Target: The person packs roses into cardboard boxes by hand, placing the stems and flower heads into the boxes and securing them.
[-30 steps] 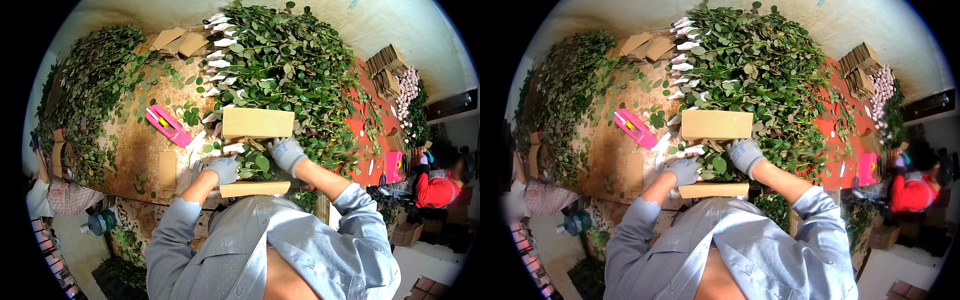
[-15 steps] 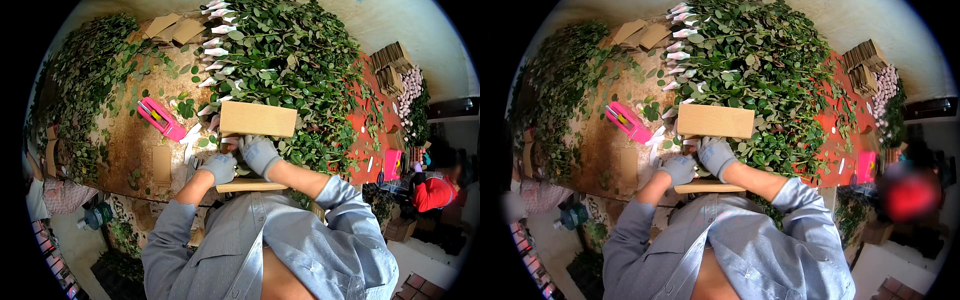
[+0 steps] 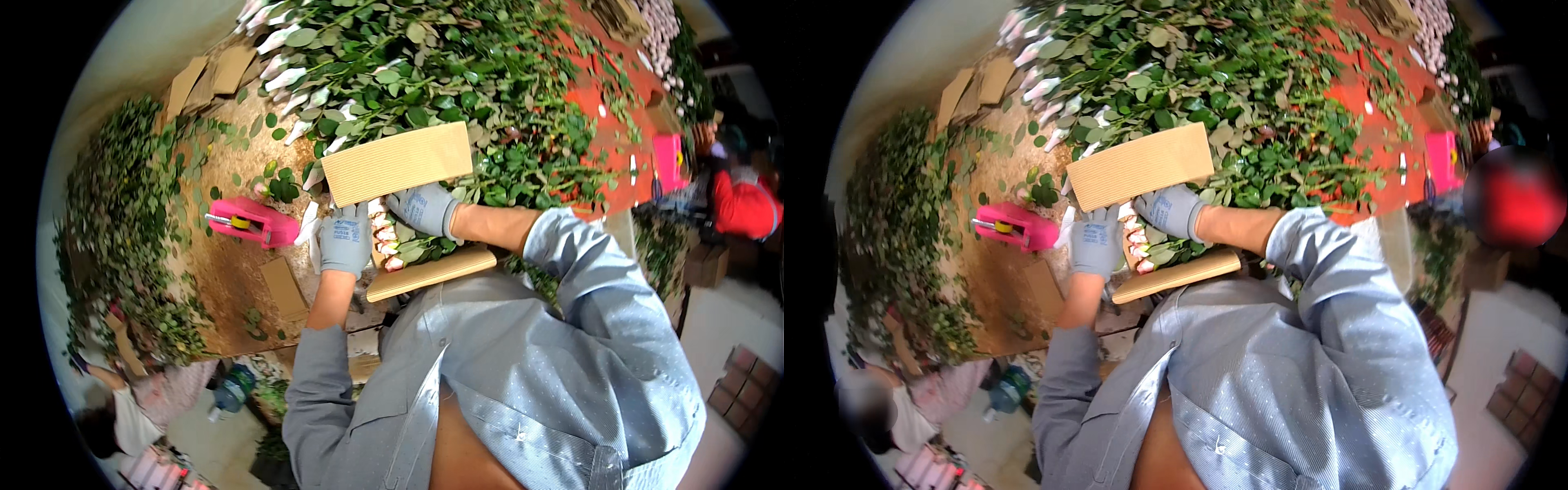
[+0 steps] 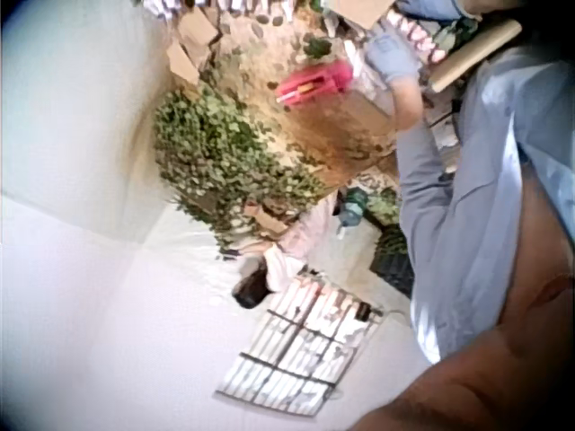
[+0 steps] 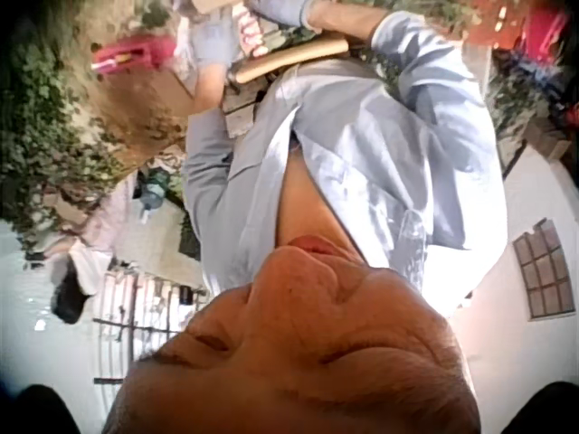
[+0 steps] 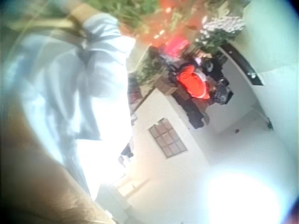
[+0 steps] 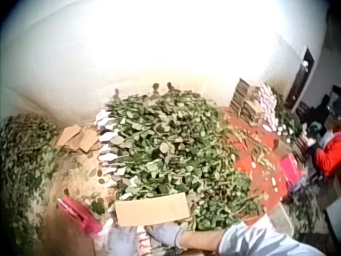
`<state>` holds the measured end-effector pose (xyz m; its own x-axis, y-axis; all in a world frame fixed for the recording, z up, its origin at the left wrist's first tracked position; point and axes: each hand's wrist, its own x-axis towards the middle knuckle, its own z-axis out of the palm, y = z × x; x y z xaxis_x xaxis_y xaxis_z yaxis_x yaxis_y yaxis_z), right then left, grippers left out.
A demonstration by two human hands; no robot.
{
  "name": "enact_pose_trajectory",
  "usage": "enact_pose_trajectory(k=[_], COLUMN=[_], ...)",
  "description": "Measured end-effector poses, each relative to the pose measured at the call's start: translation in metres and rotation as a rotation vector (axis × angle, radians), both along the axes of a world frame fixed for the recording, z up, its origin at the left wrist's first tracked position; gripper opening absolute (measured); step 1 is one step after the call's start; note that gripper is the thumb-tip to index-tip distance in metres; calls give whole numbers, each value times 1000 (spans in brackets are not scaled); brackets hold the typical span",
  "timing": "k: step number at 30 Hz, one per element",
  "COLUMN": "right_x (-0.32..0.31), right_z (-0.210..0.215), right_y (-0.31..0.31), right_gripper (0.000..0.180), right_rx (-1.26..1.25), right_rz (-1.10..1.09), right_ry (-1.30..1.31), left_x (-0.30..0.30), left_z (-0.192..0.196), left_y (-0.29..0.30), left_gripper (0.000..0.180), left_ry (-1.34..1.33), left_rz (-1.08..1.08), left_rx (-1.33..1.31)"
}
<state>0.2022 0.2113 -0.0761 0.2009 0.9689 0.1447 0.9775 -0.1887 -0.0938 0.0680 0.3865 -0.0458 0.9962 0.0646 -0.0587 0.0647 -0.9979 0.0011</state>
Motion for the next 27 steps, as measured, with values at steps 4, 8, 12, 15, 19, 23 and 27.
enact_pose_trajectory(k=[4,8,12,15,19,23,27], right_x=[4,3,1,2,1,-2,-7], right_z=[-16,-28,-16,-20,-23,-20,10], right_y=[-5,-4,-4,-4,-5,-7,-6], right_gripper=[27,25,23,22,24,27,33], right_rx=[96,147,74,75,91,22,-134], right_rz=[16,14,0,11,-13,-74,-108], right_ry=[-18,-5,-5,90,200,287,303], left_x=[2,2,-30,-61,-124,-200,-295], left_z=[-23,-6,7,56,72,64,21], left_y=[6,14,53,55,49,40,46], left_gripper=[18,17,16,13,17,29,40], left_ry=[47,-53,74,162,518,905,1255], left_rz=[18,-4,288,297,272,300,408], left_rx=[-15,-75,-6,0,-92,-244,-218])
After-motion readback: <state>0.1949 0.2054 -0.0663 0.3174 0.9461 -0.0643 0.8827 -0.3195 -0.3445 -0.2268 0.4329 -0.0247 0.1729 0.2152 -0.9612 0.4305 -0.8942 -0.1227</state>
